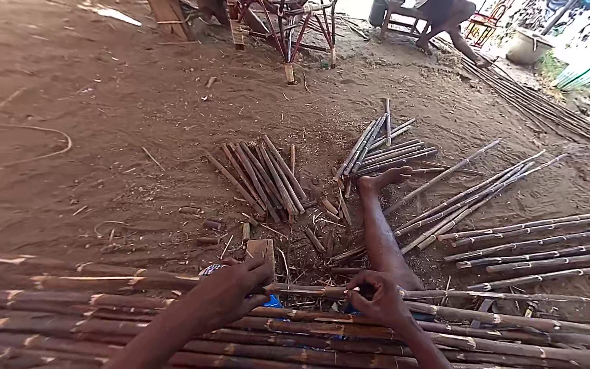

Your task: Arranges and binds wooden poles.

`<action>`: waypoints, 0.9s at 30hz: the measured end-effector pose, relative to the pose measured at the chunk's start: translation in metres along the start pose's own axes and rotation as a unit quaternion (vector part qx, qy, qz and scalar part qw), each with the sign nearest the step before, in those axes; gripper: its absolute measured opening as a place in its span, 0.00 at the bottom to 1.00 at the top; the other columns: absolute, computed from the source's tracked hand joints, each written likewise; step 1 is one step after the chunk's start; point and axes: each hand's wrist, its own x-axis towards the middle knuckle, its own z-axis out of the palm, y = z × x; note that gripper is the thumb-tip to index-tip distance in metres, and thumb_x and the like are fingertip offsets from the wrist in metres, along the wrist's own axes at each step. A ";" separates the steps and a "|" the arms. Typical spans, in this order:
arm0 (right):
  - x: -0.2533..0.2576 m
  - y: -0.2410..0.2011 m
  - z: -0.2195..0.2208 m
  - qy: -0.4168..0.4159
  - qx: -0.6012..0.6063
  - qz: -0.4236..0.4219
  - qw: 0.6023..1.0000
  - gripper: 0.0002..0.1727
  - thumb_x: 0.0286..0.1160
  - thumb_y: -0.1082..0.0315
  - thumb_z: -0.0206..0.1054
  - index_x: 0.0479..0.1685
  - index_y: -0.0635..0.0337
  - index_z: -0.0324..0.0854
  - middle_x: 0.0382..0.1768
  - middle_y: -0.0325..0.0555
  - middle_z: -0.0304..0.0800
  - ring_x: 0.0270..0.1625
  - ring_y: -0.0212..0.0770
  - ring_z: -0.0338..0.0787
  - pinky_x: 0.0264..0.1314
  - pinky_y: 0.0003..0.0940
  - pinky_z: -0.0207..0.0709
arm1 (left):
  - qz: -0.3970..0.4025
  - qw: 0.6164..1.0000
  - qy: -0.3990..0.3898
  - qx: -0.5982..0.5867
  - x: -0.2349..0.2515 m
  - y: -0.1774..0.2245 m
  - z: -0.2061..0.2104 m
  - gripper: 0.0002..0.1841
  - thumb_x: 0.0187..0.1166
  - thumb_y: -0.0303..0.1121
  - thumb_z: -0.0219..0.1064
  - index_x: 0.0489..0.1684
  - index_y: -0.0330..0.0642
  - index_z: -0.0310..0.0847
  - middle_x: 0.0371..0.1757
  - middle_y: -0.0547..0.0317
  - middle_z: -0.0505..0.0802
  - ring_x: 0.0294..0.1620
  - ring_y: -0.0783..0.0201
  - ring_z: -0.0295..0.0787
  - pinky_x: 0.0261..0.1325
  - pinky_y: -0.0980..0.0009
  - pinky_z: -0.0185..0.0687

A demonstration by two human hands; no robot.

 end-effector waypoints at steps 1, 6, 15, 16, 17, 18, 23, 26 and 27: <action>0.001 0.000 0.000 0.001 0.003 -0.003 1.000 0.04 0.67 0.67 0.74 0.36 0.56 0.92 0.33 0.36 0.94 0.30 0.26 0.88 0.32 0.25 0.84 | 0.002 1.000 0.001 0.006 -0.002 0.003 -0.003 0.13 0.72 0.50 0.75 0.45 0.56 0.86 0.42 0.66 0.86 0.33 0.67 0.87 0.33 0.62 0.88; -0.002 0.005 -0.006 -0.008 0.000 -0.019 1.000 0.04 0.66 0.66 0.74 0.34 0.56 0.90 0.32 0.36 0.93 0.29 0.26 0.87 0.30 0.24 0.83 | 0.018 0.998 0.011 0.054 -0.011 0.008 -0.009 0.17 0.80 0.57 0.65 0.47 0.56 0.87 0.41 0.66 0.87 0.30 0.67 0.87 0.28 0.63 0.86; -0.002 0.005 -0.007 -0.019 -0.050 -0.036 0.998 0.03 0.66 0.66 0.74 0.33 0.54 0.93 0.30 0.33 0.93 0.29 0.22 0.85 0.30 0.21 0.80 | 0.048 0.995 0.004 0.082 -0.008 0.010 -0.014 0.21 0.87 0.59 0.53 0.42 0.58 0.88 0.36 0.70 0.89 0.33 0.68 0.89 0.32 0.64 0.87; -0.002 0.005 -0.007 -0.021 -0.051 -0.038 0.998 0.03 0.66 0.67 0.75 0.33 0.54 0.93 0.31 0.33 0.93 0.29 0.22 0.86 0.30 0.21 0.81 | 0.046 0.995 -0.002 0.084 -0.008 0.010 -0.014 0.21 0.88 0.58 0.52 0.41 0.58 0.88 0.35 0.70 0.89 0.34 0.67 0.90 0.32 0.63 0.87; -0.002 0.005 -0.008 -0.026 -0.051 -0.040 0.998 0.03 0.65 0.67 0.75 0.33 0.54 0.93 0.31 0.33 0.93 0.29 0.22 0.86 0.30 0.21 0.81 | 0.040 0.996 -0.014 0.085 -0.007 0.010 -0.015 0.21 0.88 0.57 0.52 0.41 0.58 0.89 0.35 0.70 0.90 0.34 0.67 0.90 0.34 0.62 0.87; -0.002 0.004 -0.008 -0.033 -0.051 -0.043 0.997 0.03 0.65 0.67 0.75 0.33 0.54 0.93 0.31 0.33 0.93 0.30 0.22 0.86 0.31 0.20 0.81 | 0.034 0.995 -0.026 0.085 -0.006 0.011 -0.017 0.22 0.89 0.57 0.51 0.42 0.57 0.89 0.35 0.69 0.90 0.35 0.66 0.90 0.35 0.61 0.87; -0.001 0.007 -0.008 -0.025 -0.066 -0.051 0.996 0.03 0.64 0.66 0.76 0.33 0.54 0.93 0.32 0.33 0.93 0.32 0.23 0.88 0.34 0.21 0.84 | -0.032 0.991 -0.125 0.017 0.005 0.009 -0.025 0.20 0.91 0.55 0.49 0.46 0.59 0.87 0.30 0.67 0.88 0.34 0.63 0.89 0.39 0.55 0.85; -0.001 0.007 -0.008 -0.030 -0.061 -0.050 0.996 0.03 0.64 0.67 0.77 0.34 0.54 0.93 0.32 0.33 0.93 0.31 0.23 0.87 0.33 0.21 0.83 | -0.034 0.988 -0.148 -0.026 0.013 0.004 -0.027 0.19 0.80 0.62 0.63 0.48 0.59 0.81 0.31 0.71 0.85 0.33 0.69 0.85 0.38 0.62 0.85; -0.001 0.008 -0.008 -0.035 -0.062 -0.053 0.996 0.03 0.64 0.67 0.77 0.34 0.54 0.93 0.32 0.33 0.93 0.31 0.22 0.87 0.33 0.21 0.83 | -0.024 0.988 -0.150 -0.041 0.015 0.003 -0.028 0.19 0.75 0.60 0.71 0.46 0.57 0.81 0.34 0.71 0.85 0.35 0.70 0.83 0.41 0.65 0.84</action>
